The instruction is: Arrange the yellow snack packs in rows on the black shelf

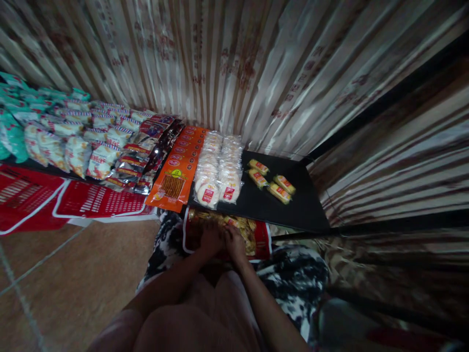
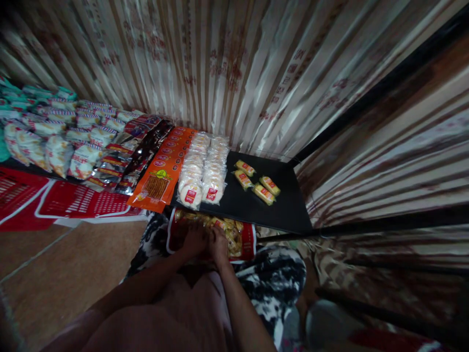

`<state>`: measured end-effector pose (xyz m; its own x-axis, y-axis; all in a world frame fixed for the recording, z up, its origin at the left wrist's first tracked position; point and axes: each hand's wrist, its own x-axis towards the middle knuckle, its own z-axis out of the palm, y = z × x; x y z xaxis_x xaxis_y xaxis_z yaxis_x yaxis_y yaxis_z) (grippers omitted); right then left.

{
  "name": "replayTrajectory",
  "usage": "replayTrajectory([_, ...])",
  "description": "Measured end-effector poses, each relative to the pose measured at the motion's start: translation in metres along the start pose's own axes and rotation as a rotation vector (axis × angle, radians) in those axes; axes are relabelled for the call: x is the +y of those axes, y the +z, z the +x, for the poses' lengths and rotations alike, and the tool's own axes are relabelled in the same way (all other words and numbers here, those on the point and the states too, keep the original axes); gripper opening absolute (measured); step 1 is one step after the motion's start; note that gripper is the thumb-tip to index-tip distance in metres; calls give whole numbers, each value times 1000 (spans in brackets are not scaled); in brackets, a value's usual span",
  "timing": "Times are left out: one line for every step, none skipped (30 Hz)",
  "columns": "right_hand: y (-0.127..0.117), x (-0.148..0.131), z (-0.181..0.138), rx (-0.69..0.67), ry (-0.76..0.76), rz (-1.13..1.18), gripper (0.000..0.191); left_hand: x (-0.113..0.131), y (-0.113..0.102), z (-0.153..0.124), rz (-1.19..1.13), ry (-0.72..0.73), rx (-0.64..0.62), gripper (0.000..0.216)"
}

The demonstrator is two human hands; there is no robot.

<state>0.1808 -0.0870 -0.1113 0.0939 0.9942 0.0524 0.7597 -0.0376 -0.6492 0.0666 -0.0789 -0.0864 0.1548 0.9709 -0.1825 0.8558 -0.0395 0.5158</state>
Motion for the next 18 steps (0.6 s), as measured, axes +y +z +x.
replayTrajectory([-2, 0, 1, 5, 12, 10, 32, 3, -1, 0, -14, 12, 8, 45])
replayTrajectory([-3, -1, 1, 10, 21, 18, 32, 6, -1, -1, -27, 20, 23, 44])
replayTrajectory([-5, -1, 0, 14, 29, 23, 32, 8, -1, -1, -36, 22, 39, 44])
replayTrajectory([-6, 0, 0, 18, 33, 26, 33, 9, -1, -2, -41, 22, 50, 45])
replayTrajectory([-8, 0, -2, 22, 37, 25, 33, 10, -1, -2, -41, 25, 48, 46])
replayTrajectory([-9, 1, -3, 25, 38, 21, 33, 10, -1, -2, -40, 29, 40, 46])
replayTrajectory([-10, 2, -4, 29, 38, 14, 33, 10, -2, -3, -38, 35, 31, 47])
replayTrajectory([-10, 3, -5, 30, 36, 3, 33, 9, -4, -4, -37, 47, 29, 47])
replayTrajectory([-11, 4, -5, 30, 29, -11, 32, 8, -6, -5, -35, 62, 38, 47])
replayTrajectory([-11, 4, -6, 29, 12, -27, 33, 7, -8, -6, -32, 73, 63, 46])
replayTrajectory([-10, 3, -6, 29, -14, -43, 33, 5, -10, -7, -27, 70, 100, 44])
replayTrajectory([-10, 1, -5, 30, -51, -60, 33, 2, -12, -9, -19, 46, 149, 43])
replayTrajectory([-9, -2, -5, 28, -98, -77, 34, -3, -14, -10, -9, 2, 202, 42])
replayTrajectory([-8, -6, -4, 20, -150, -97, 34, -8, -15, -10, 0, -56, 251, 42])
replayTrajectory([-8, -11, -2, 5, -201, -119, 35, -14, -15, -10, 5, -112, 289, 44])
replayTrajectory([-6, -17, -1, -21, -250, -144, 35, -20, -15, -9, 6, -157, 313, 45])
replayTrajectory([-5, -24, 2, -56, -292, -171, 36, -27, -15, -7, 2, -184, 321, 46])
replayTrajectory([-4, -31, 5, -95, -325, -198, 38, -33, -14, -5, -6, -192, 314, 47])
